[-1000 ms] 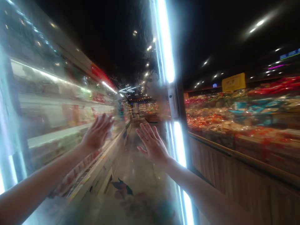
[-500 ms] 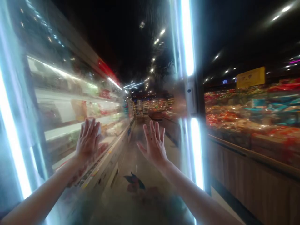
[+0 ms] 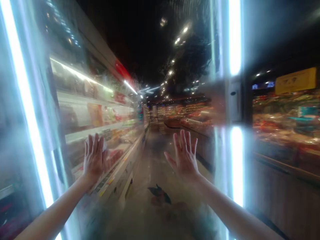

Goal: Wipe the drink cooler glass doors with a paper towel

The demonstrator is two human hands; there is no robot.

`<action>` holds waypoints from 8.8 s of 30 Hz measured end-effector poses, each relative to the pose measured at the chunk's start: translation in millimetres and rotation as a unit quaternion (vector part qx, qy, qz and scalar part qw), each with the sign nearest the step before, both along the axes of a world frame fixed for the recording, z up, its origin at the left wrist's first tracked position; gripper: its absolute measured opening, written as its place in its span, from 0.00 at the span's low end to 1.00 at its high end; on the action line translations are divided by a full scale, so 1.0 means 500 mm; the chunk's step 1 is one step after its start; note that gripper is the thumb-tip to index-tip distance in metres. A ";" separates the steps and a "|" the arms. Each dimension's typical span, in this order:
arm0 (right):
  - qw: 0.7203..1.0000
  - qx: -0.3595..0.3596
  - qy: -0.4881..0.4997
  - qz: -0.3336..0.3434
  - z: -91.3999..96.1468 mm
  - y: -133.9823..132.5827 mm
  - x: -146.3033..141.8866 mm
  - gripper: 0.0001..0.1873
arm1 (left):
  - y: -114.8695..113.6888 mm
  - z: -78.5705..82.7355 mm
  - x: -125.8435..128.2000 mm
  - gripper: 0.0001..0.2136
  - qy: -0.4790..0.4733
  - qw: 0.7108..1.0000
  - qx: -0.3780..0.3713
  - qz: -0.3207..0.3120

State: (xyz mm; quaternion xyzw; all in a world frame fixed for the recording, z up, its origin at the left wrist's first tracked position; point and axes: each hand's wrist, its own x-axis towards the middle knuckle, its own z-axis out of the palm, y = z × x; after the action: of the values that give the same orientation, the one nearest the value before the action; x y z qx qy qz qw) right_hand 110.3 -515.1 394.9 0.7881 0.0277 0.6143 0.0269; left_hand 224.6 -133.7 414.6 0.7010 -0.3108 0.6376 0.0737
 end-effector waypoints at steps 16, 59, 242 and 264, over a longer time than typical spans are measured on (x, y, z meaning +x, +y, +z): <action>0.999 0.025 -0.014 0.028 0.092 0.105 0.039 0.48 | 0.063 -0.141 -0.026 0.35 0.004 1.000 0.013 0.003; 0.993 -0.107 0.022 0.048 0.100 0.044 -0.004 0.46 | -0.246 0.120 -0.051 0.35 -0.067 0.981 0.154 -0.094; 0.952 -0.257 0.121 0.113 -0.002 0.141 0.050 0.44 | -0.128 0.003 -0.028 0.35 -0.022 0.998 0.041 -0.030; 0.840 -0.495 0.150 0.162 0.082 0.229 0.104 0.42 | 0.042 -0.045 0.026 0.35 -0.025 1.000 0.001 -0.002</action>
State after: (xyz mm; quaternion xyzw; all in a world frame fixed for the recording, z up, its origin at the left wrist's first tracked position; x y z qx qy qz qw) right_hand 162.3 -400.4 436.0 0.7366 0.4593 0.3889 0.3086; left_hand 237.4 -112.6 392.2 0.6844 -0.3146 0.6544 0.0662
